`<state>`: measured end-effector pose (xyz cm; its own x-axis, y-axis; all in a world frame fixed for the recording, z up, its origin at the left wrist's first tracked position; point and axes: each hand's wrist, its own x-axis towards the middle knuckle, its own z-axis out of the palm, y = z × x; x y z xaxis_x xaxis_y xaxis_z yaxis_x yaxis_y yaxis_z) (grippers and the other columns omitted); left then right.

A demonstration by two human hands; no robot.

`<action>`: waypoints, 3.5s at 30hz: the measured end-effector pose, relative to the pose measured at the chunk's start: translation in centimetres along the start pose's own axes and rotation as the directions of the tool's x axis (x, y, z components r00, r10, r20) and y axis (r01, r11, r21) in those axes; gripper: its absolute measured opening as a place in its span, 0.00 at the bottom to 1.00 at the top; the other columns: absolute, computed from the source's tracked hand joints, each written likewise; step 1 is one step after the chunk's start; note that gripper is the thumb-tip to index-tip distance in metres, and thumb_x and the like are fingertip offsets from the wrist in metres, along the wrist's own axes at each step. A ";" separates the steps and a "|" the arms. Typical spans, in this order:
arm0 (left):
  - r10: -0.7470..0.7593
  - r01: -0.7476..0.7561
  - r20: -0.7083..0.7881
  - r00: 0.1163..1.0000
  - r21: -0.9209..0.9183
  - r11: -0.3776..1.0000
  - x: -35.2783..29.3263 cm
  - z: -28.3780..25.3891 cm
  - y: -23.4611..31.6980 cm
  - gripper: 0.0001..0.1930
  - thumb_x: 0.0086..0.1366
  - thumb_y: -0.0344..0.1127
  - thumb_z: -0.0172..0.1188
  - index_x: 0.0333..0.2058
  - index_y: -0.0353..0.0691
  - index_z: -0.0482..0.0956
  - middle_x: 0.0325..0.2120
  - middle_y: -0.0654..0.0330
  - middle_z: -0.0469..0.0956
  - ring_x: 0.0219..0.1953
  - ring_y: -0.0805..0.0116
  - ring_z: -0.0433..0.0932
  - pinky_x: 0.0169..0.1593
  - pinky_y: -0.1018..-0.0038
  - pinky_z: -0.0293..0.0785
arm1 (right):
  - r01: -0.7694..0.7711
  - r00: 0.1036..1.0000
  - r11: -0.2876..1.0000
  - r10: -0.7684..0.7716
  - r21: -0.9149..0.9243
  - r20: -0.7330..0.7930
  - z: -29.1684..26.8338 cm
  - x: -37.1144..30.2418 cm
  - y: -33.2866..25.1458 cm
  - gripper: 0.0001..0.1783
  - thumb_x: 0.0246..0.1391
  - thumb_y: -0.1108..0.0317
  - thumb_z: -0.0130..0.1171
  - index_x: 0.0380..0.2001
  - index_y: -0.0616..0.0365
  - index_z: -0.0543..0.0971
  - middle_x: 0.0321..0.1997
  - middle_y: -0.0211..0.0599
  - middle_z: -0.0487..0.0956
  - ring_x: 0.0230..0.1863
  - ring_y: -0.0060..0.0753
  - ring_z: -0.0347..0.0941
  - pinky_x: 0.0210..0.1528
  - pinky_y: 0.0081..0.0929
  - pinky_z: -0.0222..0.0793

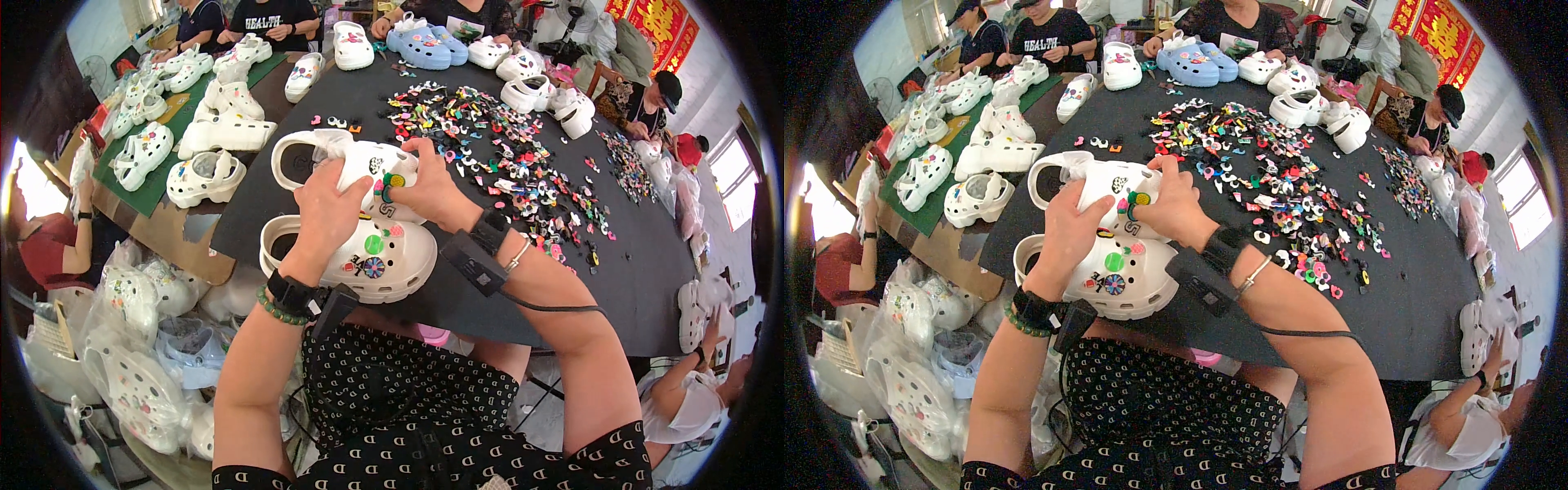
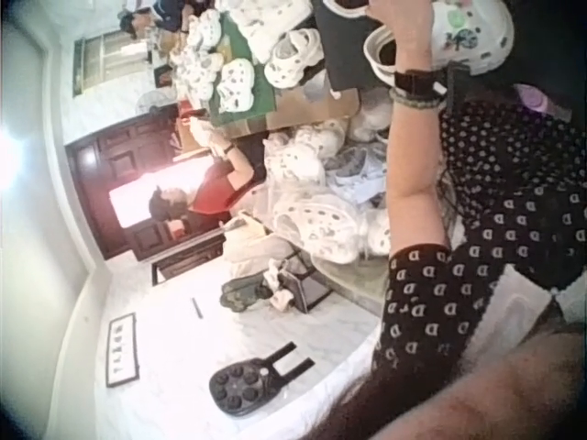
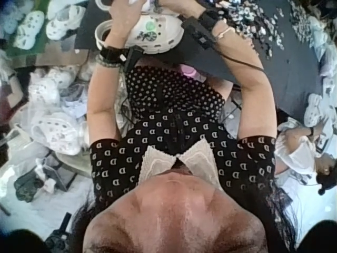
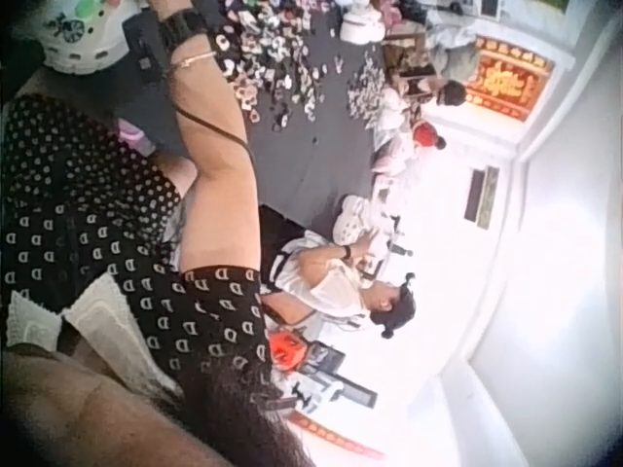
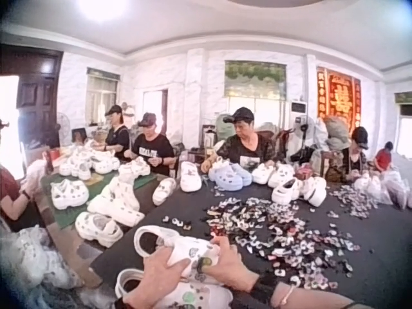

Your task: Attaching decorative charms to white clog-style shoes.

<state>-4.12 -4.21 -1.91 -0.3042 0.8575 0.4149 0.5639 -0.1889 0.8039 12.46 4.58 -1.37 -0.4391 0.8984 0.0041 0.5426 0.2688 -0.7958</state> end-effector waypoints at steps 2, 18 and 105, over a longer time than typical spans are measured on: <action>0.005 -0.005 -0.007 1.000 0.020 1.000 0.0 -0.2 -0.2 0.16 0.57 0.42 0.63 0.37 0.35 0.80 0.35 0.50 0.80 0.39 0.50 0.78 0.47 0.58 0.68 | 0.015 0.999 1.000 -0.016 -0.005 -0.028 0.1 -0.4 -0.3 0.43 0.37 0.62 0.70 0.57 0.44 0.59 0.53 0.58 0.64 0.57 0.61 0.61 0.61 0.51 0.58; -0.035 0.042 -0.074 0.997 0.093 0.995 -0.1 0.2 -0.5 0.16 0.58 0.43 0.63 0.39 0.36 0.79 0.36 0.47 0.79 0.40 0.47 0.78 0.47 0.56 0.70 | -0.096 0.988 0.980 0.072 0.175 0.138 -1.1 0.2 0.2 0.48 0.40 0.72 0.72 0.62 0.55 0.56 0.54 0.47 0.68 0.53 0.41 0.69 0.50 0.36 0.72; -0.284 0.547 0.632 0.722 -0.268 0.793 -3.5 0.1 5.0 0.19 0.64 0.35 0.62 0.50 0.29 0.75 0.43 0.57 0.81 0.39 0.75 0.81 0.43 0.77 0.77 | 0.228 0.965 0.705 -0.258 -0.672 0.057 -16.6 -11.2 15.6 0.17 0.42 0.74 0.67 0.40 0.54 0.81 0.42 0.39 0.73 0.51 0.45 0.68 0.54 0.37 0.67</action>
<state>-0.12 -8.11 0.59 0.1052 0.9745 -0.1980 0.0747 0.1908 0.9788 37.76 4.54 -3.78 -0.6040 0.7776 0.1747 0.7634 0.6274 -0.1536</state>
